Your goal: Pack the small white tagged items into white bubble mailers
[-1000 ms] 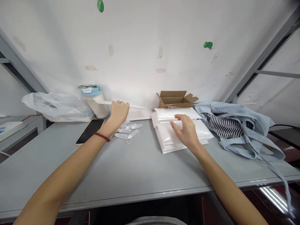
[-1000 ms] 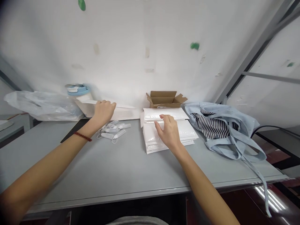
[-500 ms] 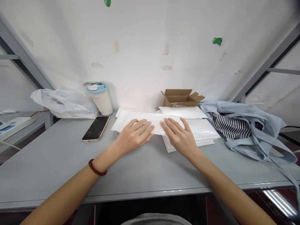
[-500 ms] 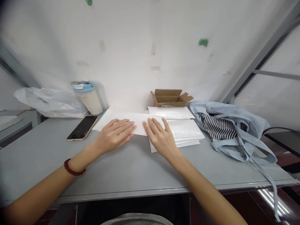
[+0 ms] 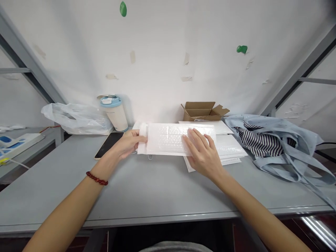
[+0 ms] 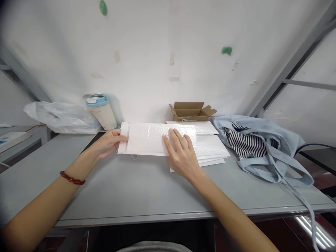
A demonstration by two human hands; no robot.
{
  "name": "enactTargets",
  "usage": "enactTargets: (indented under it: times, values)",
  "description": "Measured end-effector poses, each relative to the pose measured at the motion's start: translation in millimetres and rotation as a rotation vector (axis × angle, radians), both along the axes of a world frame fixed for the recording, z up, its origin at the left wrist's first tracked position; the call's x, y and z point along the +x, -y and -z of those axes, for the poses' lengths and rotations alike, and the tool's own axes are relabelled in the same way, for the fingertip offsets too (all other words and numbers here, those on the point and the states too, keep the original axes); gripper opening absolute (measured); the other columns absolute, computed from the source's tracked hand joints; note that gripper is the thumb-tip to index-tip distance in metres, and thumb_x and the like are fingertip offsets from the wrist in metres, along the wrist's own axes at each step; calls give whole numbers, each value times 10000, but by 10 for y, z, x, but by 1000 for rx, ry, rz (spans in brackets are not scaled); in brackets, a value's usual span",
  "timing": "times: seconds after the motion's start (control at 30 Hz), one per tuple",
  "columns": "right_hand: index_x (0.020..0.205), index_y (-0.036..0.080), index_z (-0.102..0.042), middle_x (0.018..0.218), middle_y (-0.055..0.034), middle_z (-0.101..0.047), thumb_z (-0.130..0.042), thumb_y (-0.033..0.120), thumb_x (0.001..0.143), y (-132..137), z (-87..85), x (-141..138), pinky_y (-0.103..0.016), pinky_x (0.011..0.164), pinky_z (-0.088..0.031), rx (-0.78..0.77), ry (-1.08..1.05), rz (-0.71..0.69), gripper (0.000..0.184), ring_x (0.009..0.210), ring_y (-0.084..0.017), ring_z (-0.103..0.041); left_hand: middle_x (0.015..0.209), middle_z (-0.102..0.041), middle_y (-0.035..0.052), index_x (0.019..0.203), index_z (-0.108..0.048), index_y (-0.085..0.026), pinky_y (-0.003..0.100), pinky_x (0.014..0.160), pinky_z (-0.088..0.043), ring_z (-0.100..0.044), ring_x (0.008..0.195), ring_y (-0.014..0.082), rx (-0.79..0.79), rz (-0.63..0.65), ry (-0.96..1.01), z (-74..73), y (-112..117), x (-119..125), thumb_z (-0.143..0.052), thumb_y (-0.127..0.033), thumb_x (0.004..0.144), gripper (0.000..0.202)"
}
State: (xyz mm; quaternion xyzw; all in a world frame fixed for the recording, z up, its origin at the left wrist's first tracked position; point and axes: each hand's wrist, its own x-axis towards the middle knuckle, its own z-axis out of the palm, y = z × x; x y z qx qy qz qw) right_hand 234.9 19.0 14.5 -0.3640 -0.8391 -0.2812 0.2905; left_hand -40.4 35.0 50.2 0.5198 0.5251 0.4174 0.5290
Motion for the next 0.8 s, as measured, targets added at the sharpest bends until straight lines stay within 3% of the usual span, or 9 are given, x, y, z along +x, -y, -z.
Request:
enactTargets:
  times: [0.13, 0.27, 0.47, 0.67, 0.73, 0.8]
  values:
    - [1421, 101, -224, 1456, -269, -276, -554, 401, 723, 147, -47, -82, -654, 977, -236, -99, 90, -42, 829, 1351, -419, -228, 686, -694, 12, 692, -680, -169, 299, 705, -514, -640, 682, 166, 7, 282, -9, 30, 91, 128, -700, -209, 605, 98]
    - [1418, 71, -213, 1350, -280, -401, -567, 471, 681, 243, -46, -153, -665, 977, -193, -169, 131, -74, 910, 1253, -435, -339, 771, -705, 8, 764, -694, -188, 283, 730, -507, -641, 755, 173, 32, 461, -88, 93, 162, 271, -689, -275, 665, 132]
    - [1361, 19, -332, 1103, -207, -579, -584, 339, 680, 283, -52, -182, -470, 782, -420, -221, 160, -70, 794, 891, -318, -538, 680, -644, -18, 710, -665, -174, 224, 576, -450, -591, 651, 142, 159, 385, -299, 126, 170, 343, -639, -307, 705, 135]
    - [1227, 25, -468, 922, -148, -639, -505, 223, 737, 248, -32, -153, -350, 611, -430, -113, 123, -53, 531, 751, -250, -566, 532, -548, -4, 578, -547, -156, 215, 486, -375, -502, 512, 115, 302, 184, -512, 184, 15, 140, -466, -483, 827, 419]
    - [1227, 23, -460, 924, -149, -638, -493, 227, 755, 244, -35, -128, -344, 600, -431, -111, 101, -45, 515, 753, -248, -575, 587, -588, 14, 617, -571, -152, 223, 515, -395, -519, 531, 122, 309, 150, -556, 217, -30, 84, -430, -459, 841, 406]
    - [1239, 33, -444, 926, -143, -634, -486, 244, 776, 266, -53, -102, -346, 601, -439, -155, 72, -54, 510, 760, -249, -581, 690, -641, 27, 713, -624, -153, 231, 535, -396, -542, 572, 136, 341, 132, -665, 257, -49, 66, -476, -363, 798, 271]
